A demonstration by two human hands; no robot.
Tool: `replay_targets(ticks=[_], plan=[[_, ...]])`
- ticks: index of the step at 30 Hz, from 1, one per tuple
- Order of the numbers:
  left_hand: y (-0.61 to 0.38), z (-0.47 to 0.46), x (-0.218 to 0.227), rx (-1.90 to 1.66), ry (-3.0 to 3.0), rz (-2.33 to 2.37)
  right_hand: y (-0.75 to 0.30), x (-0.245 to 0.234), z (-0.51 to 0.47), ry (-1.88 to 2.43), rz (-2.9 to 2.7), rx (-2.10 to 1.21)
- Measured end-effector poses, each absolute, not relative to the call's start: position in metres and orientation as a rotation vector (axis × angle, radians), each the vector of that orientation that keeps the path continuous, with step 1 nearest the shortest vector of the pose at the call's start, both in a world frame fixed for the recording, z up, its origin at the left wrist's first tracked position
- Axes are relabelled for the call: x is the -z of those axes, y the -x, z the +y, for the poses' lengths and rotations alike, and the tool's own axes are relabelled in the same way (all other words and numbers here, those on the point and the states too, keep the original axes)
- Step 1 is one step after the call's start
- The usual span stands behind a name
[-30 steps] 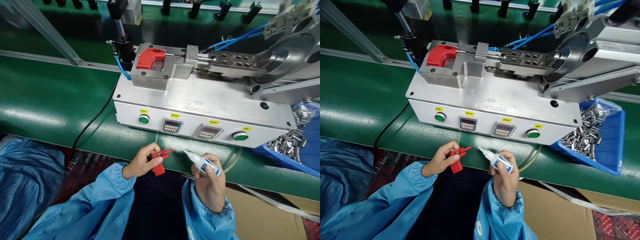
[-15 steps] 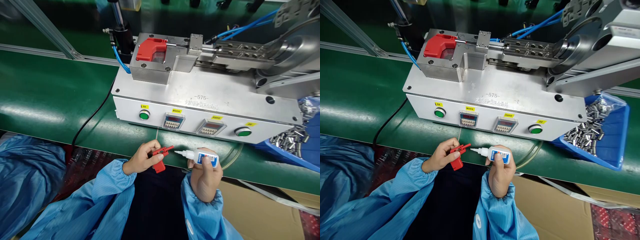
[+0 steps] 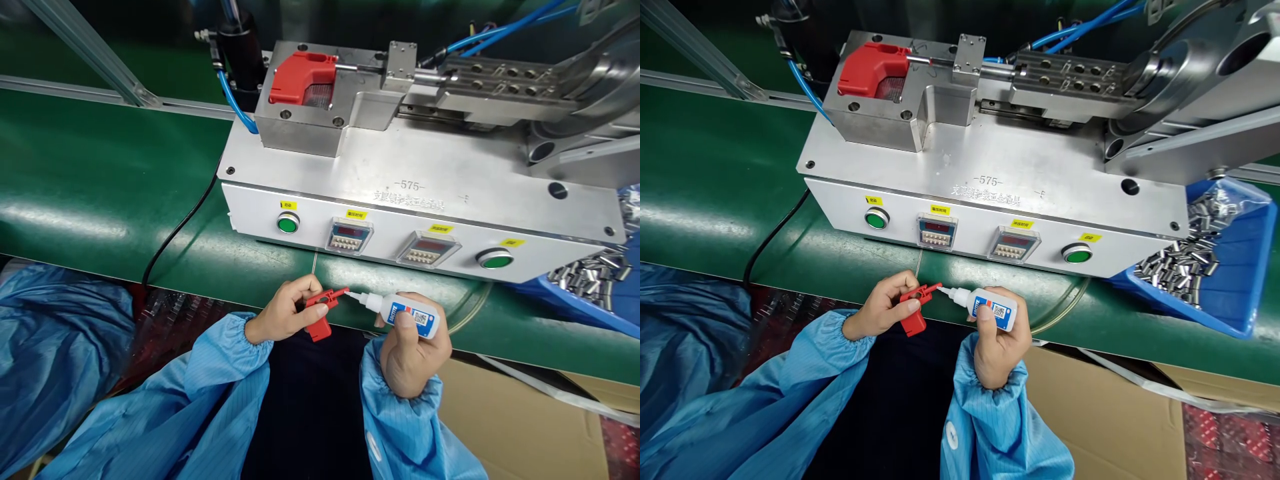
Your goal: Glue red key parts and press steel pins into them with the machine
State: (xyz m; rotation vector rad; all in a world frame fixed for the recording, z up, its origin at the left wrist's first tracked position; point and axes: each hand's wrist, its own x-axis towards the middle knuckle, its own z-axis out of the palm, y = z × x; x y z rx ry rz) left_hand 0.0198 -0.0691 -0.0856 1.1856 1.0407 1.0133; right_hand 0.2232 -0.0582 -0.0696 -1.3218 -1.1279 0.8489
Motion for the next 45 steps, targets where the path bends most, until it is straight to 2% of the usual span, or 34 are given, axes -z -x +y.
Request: replay_targets(ticks=[45], plan=[[-0.0179, -0.0696, 0.0887, -1.049, -1.208, 0.983, -0.2248, 0.0721, -0.0603, 1.253, -1.145, -0.847]])
